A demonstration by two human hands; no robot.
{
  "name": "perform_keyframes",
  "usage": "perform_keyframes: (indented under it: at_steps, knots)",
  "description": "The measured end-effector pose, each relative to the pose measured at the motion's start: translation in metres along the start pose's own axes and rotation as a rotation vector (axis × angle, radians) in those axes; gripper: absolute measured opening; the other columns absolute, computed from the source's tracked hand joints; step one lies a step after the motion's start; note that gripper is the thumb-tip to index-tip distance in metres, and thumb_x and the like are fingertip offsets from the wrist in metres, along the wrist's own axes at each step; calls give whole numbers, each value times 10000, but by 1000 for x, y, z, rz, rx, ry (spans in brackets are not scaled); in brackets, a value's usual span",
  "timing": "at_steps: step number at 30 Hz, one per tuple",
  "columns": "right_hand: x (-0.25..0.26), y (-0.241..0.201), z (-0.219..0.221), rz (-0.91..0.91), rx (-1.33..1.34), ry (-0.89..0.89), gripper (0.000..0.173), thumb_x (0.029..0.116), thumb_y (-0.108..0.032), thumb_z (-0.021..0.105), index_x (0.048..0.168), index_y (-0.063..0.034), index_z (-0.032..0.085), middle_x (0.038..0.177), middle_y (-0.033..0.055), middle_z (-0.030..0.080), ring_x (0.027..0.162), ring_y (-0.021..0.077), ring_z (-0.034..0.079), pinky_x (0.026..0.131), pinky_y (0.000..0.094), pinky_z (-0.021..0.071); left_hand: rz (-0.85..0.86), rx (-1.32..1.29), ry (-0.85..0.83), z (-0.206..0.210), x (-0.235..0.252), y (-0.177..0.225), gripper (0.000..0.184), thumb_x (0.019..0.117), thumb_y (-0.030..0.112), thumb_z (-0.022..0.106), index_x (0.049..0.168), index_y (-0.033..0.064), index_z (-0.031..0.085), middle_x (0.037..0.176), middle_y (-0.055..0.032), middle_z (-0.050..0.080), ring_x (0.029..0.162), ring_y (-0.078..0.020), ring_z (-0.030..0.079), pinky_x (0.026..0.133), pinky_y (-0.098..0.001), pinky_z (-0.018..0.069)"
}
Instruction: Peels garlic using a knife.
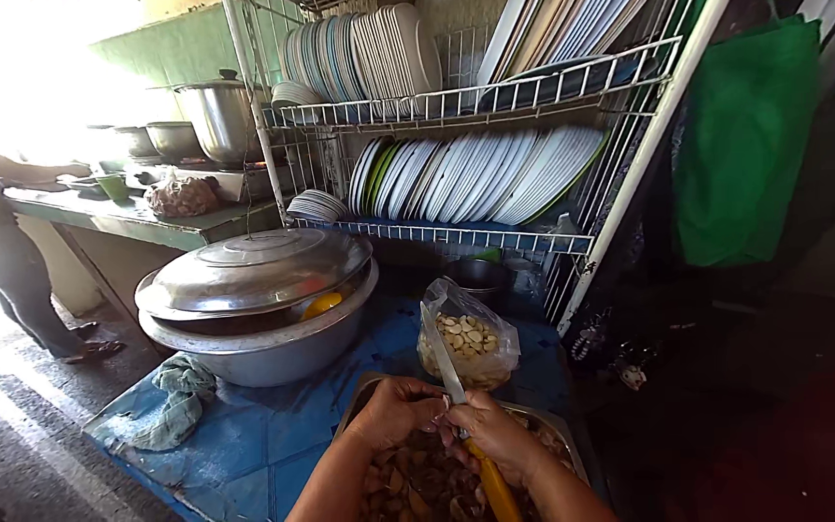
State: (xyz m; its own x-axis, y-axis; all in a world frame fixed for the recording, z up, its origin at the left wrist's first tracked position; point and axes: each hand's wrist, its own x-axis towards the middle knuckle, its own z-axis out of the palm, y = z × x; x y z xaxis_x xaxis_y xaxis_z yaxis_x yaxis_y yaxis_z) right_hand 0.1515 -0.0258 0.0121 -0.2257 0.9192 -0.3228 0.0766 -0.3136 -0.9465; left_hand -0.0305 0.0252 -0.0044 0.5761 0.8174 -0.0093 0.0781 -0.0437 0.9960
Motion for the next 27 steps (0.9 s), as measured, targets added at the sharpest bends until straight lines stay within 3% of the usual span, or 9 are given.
perform_keyframes:
  at_steps: [9, 13, 16, 19, 20, 23, 27]
  knots:
    - [-4, -2, 7, -10, 228, 15, 220, 1047, -95, 377, 928, -54, 558, 662, 35, 569, 447, 96, 508, 415, 227, 464, 109, -146, 51, 1, 2, -7, 185, 994, 102, 596, 979, -8, 744, 796, -31, 729, 693, -99, 700, 687, -272, 612]
    - [-7, -7, 2, -81, 352, 36, 312, 1073, -117, 301, 888, -56, 545, 657, 36, 562, 444, 89, 498, 416, 220, 461, 147, -410, 74, 2, -1, -3, 195, 995, 48, 565, 1061, -49, 720, 974, -110, 745, 857, -182, 731, 833, -356, 622]
    - [-7, -8, -4, -107, 385, 83, 295, 1075, -102, 284, 932, -43, 536, 669, 51, 571, 442, 95, 503, 407, 222, 454, 117, -558, 126, 6, -2, 4, 160, 1014, 0, 551, 1062, -63, 691, 996, -149, 737, 883, -221, 737, 860, -380, 622]
    - [-4, -5, -5, -62, 116, 187, 172, 1073, -86, 379, 1006, -41, 531, 676, 48, 586, 451, 106, 511, 411, 230, 449, 21, -605, 259, 4, 0, 7, 135, 1034, 4, 534, 1015, -57, 654, 954, -148, 710, 820, -198, 708, 790, -330, 612]
    - [-1, -4, -6, -17, -58, 203, 133, 1080, -110, 414, 1089, -39, 526, 698, 48, 597, 468, 112, 522, 431, 241, 451, -2, -615, 295, 3, 1, 8, 118, 1028, 6, 553, 988, -50, 648, 922, -141, 704, 778, -180, 692, 748, -304, 602]
    - [6, -2, -3, 190, -462, 127, 306, 1114, -273, 416, 1352, -81, 412, 866, 75, 648, 565, 143, 585, 526, 299, 496, -63, -701, 323, 3, -1, 13, 74, 1017, -11, 566, 987, -45, 625, 886, -141, 696, 716, -164, 683, 687, -274, 599]
    - [6, -4, 0, 205, -526, 119, 298, 1094, -206, 435, 1365, -94, 382, 874, 78, 651, 553, 144, 584, 518, 301, 494, -139, -795, 337, 4, -3, 21, 110, 1029, -2, 550, 1086, -57, 627, 869, -135, 682, 709, -174, 694, 687, -273, 614]
